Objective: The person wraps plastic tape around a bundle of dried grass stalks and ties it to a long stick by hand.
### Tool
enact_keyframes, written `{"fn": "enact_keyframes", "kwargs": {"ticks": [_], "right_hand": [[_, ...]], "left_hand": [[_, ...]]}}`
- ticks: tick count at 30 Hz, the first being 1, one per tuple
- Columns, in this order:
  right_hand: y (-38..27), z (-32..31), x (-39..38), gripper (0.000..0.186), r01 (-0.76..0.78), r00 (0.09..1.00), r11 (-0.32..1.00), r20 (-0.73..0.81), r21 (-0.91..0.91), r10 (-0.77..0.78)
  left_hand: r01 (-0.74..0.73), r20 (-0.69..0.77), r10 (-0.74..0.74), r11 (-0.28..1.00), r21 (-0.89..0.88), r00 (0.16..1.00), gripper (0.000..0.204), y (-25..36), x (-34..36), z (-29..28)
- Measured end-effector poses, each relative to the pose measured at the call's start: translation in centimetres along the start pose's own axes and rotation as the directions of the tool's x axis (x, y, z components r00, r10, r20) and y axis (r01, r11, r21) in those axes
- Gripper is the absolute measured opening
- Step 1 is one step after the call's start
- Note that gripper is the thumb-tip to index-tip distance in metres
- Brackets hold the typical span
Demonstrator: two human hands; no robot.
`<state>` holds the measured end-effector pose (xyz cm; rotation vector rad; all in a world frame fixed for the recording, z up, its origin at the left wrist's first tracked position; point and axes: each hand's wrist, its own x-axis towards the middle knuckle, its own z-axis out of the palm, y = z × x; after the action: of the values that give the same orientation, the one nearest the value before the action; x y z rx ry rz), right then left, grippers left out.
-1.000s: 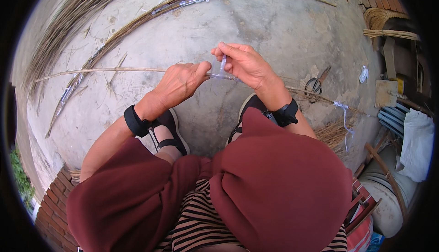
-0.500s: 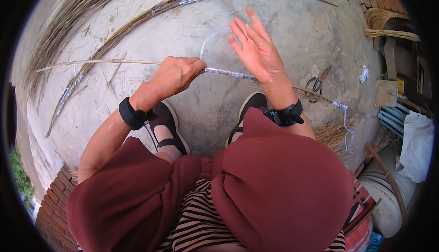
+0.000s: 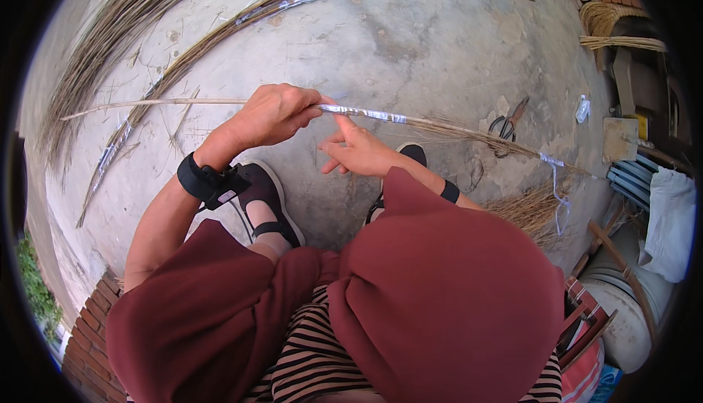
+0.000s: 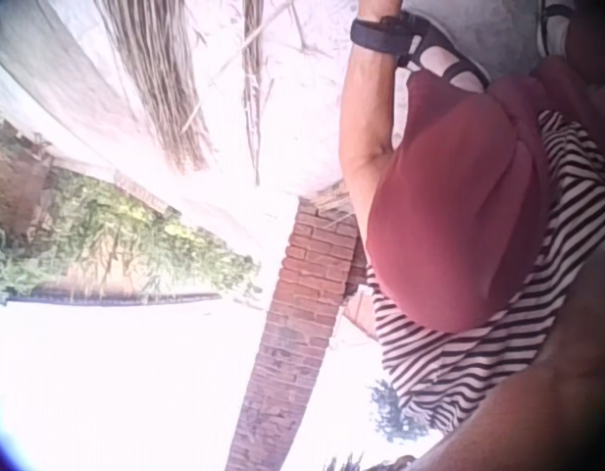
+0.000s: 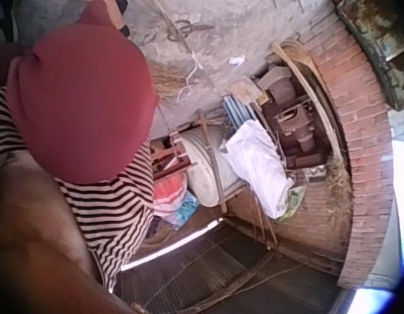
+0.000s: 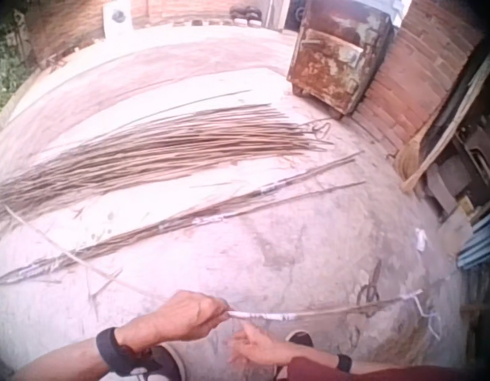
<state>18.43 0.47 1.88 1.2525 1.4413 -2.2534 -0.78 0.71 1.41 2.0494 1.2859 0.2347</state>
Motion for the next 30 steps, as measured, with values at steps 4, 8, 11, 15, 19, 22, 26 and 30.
{"fn": "enact_keyframes", "kwargs": {"ticks": [4, 8, 11, 15, 19, 22, 26, 30], "right_hand": [[1.6, 0.3, 1.6, 0.059, 0.261, 0.961, 0.953, -0.14, 0.156, -0.24], [2.5, 0.1, 2.4, 0.031, 0.239, 0.971, 0.902, -0.074, 0.359, -0.228], [2.6, -0.3, 2.1, 0.025, 0.194, 0.981, 0.923, -0.046, 0.334, -0.19], [2.0, -0.6, 1.3, 0.031, 0.197, 0.98, 0.952, -0.021, 0.235, -0.197], [1.5, -0.7, 0.9, 0.032, 0.242, 0.97, 0.94, -0.08, 0.239, -0.229], [1.3, -0.8, 0.9, 0.031, 0.246, 0.969, 0.939, -0.058, 0.24, -0.239], [1.4, -1.0, 1.0, 0.03, 0.22, 0.975, 0.947, -0.034, 0.234, -0.218], [1.5, -1.4, 0.7, 0.031, 0.199, 0.98, 0.951, -0.033, 0.237, -0.196]], "left_hand": [[-0.033, -0.035, 0.03, 0.996, -0.077, 0.999, 0.015, 1.2, 0.3, -0.3], [0.018, 0.033, -0.013, 0.99, -0.138, 0.999, 0.016, 1.0, 0.6, -0.3], [0.015, 0.027, -0.01, 0.98, -0.2, 1.0, 0.021, 0.9, 0.3, -0.3], [-0.008, 0.098, 0.033, 0.97, -0.245, 0.995, 0.027, -0.2, -0.4, -0.6], [0.002, 0.168, -0.007, 1.0, 0.027, 0.986, 0.033, -0.6, -1.0, -2.1], [0.03, 0.171, -0.017, 0.997, -0.072, 0.985, 0.036, -0.7, -1.3, -2.5], [-0.082, 0.089, 0.086, 0.995, -0.05, 0.992, 0.033, -1.1, -1.5, -1.1], [-0.172, 0.082, 0.169, 0.985, 0.026, 0.982, 0.029, -1.0, -1.5, -1.1]]}}
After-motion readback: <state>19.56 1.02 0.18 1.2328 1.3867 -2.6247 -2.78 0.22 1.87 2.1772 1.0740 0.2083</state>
